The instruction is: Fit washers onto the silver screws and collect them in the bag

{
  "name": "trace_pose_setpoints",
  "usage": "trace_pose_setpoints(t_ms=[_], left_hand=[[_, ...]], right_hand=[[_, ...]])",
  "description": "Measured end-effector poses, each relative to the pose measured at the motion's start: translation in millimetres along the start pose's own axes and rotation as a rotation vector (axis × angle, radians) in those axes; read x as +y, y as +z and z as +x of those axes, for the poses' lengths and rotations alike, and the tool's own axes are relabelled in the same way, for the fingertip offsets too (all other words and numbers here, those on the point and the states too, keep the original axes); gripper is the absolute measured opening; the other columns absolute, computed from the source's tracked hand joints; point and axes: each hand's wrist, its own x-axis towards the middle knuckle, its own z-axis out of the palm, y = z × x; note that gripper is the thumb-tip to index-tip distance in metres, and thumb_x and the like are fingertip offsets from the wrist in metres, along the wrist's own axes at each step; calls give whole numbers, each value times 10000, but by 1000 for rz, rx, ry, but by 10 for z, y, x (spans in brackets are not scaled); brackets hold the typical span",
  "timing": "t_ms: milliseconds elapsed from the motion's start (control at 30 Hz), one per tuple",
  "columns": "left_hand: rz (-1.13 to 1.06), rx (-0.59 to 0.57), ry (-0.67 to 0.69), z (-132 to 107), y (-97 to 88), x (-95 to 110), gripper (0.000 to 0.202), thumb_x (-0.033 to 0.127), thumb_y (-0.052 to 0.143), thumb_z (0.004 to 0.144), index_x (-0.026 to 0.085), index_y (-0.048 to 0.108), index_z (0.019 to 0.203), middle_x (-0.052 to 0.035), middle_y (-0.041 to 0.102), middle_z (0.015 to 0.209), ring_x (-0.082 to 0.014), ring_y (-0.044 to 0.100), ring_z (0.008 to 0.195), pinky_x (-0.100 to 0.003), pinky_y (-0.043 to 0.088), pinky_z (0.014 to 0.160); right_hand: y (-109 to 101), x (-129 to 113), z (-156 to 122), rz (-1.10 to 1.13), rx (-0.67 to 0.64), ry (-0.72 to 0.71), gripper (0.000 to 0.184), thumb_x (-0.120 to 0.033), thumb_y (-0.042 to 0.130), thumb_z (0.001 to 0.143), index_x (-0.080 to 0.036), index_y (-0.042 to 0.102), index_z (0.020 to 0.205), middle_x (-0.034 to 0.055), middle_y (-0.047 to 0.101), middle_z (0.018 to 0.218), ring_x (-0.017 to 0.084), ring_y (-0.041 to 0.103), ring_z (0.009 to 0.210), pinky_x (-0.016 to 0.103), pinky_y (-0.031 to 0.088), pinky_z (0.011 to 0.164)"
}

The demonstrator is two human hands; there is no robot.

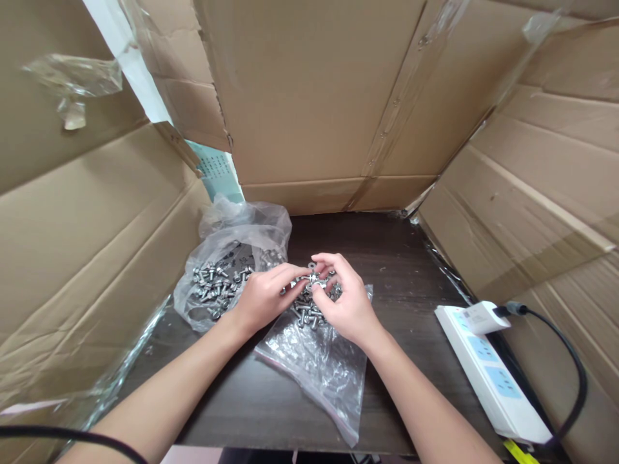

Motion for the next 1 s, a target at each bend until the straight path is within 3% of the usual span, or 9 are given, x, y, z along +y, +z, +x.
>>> trace_pose_setpoints(t_ms=[233,533,800,1000], left_hand=[[20,19,-45,14,-2,24,120,199,649,1013,173,671,1128,-4,784,984,-83,696,643,-190,527,608],[27,15,-17,25,-13,41,69,239,637,1024,174,659,1015,20,765,889,-73,658,585,-185,494,582],[-13,-26,-5,6,-8,30,41,187,648,1008,175,663,1044,16,766,933,-74,680,647,-180,500,614],[-9,-20,1,19,-19,49,33,187,643,1011,175,662,1034,10,769,939,-73,677,640,-184,497,604]], right_hand=[[-29,-28,15,17,-54,121,252,-298,498,1009,-184,640,1183,24,677,871,123,623,726,237,485,657],[-26,-27,6,70,-117,155,291,-321,471,1018,-178,623,1221,5,633,804,128,611,700,237,465,645],[-31,-49,2,29,-158,159,298,-314,433,1035,-176,634,1206,-26,561,698,117,519,604,249,410,625],[-32,-29,12,32,-110,126,277,-273,490,987,-176,639,1198,10,619,840,125,565,708,244,448,682]])
